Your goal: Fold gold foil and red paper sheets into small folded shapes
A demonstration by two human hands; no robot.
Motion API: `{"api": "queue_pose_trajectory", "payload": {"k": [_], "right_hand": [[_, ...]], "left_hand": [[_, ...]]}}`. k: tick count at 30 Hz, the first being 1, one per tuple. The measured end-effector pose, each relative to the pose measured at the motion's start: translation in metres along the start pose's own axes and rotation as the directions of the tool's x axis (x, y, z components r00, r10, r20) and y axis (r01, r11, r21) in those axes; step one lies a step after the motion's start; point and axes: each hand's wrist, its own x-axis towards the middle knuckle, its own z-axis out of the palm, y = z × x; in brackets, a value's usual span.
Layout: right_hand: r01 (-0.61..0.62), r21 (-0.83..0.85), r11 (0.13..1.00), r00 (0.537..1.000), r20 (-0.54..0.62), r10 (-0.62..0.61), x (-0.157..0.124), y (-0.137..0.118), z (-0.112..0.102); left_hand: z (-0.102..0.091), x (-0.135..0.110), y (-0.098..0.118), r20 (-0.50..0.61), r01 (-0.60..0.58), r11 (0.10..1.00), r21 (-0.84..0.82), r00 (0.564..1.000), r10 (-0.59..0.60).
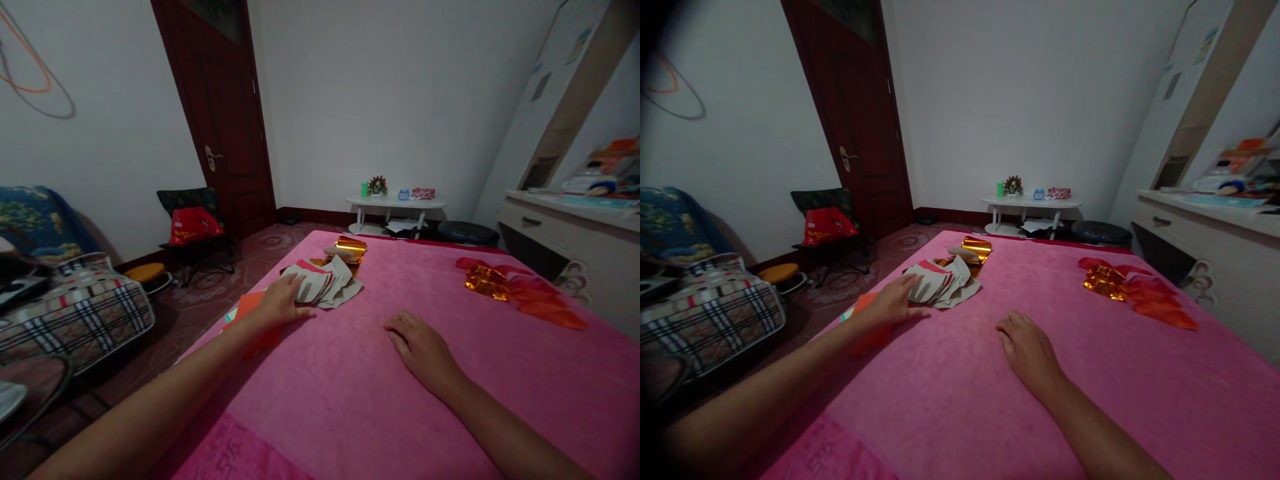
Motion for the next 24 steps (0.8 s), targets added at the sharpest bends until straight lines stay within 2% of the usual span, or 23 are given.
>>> {"api": "queue_pose_trajectory", "payload": {"k": [2,4,11,15,18,19,20,21,22,24], "right_hand": [[0.001,0.002,1.0,1.0,-0.004,-0.001,0.0,0.0,0.001],[0.007,0.003,1.0,1.0,-0.008,-0.007,0.0,0.0,0.001],[0.009,-0.006,1.0,1.0,-0.016,-0.009,0.0,-0.002,-0.003],[-0.001,0.037,0.999,1.0,-0.017,0.002,-0.001,-0.001,-0.001],[-0.049,0.17,0.984,0.991,-0.111,0.069,-0.001,0.001,-0.002],[-0.073,0.221,0.973,0.978,-0.177,0.114,-0.001,0.002,-0.004],[-0.091,0.268,0.959,0.955,-0.25,0.161,-0.001,0.004,-0.007],[-0.102,0.306,0.947,0.928,-0.313,0.201,-0.001,0.006,-0.012],[-0.105,0.332,0.937,0.903,-0.363,0.23,-0.003,0.009,-0.018],[-0.089,0.353,0.931,0.889,-0.394,0.235,-0.01,0.015,-0.031]], "left_hand": [[0.0,0.0,-0.005,0.071,-0.025,0.999,-0.032,0.997,0.028],[0.0,0.0,-0.005,0.096,-0.045,0.998,-0.048,0.994,0.05],[0.0,0.003,-0.004,0.055,-0.008,0.995,-0.101,0.998,0.014],[-0.013,0.009,0.001,-0.068,0.037,0.986,-0.16,0.997,-0.048],[-0.028,0.014,0.025,-0.228,0.01,0.976,-0.218,0.972,-0.061],[-0.032,0.015,0.037,-0.285,-0.046,0.968,-0.247,0.958,-0.027],[-0.035,0.015,0.05,-0.364,-0.216,0.923,-0.318,0.927,0.091],[-0.036,0.015,0.065,-0.383,-0.402,0.84,-0.363,0.887,0.259],[-0.036,0.014,0.079,-0.386,-0.533,0.748,-0.396,0.835,0.392],[-0.029,0.011,0.103,-0.358,-0.665,0.606,-0.435,0.746,0.562]]}}
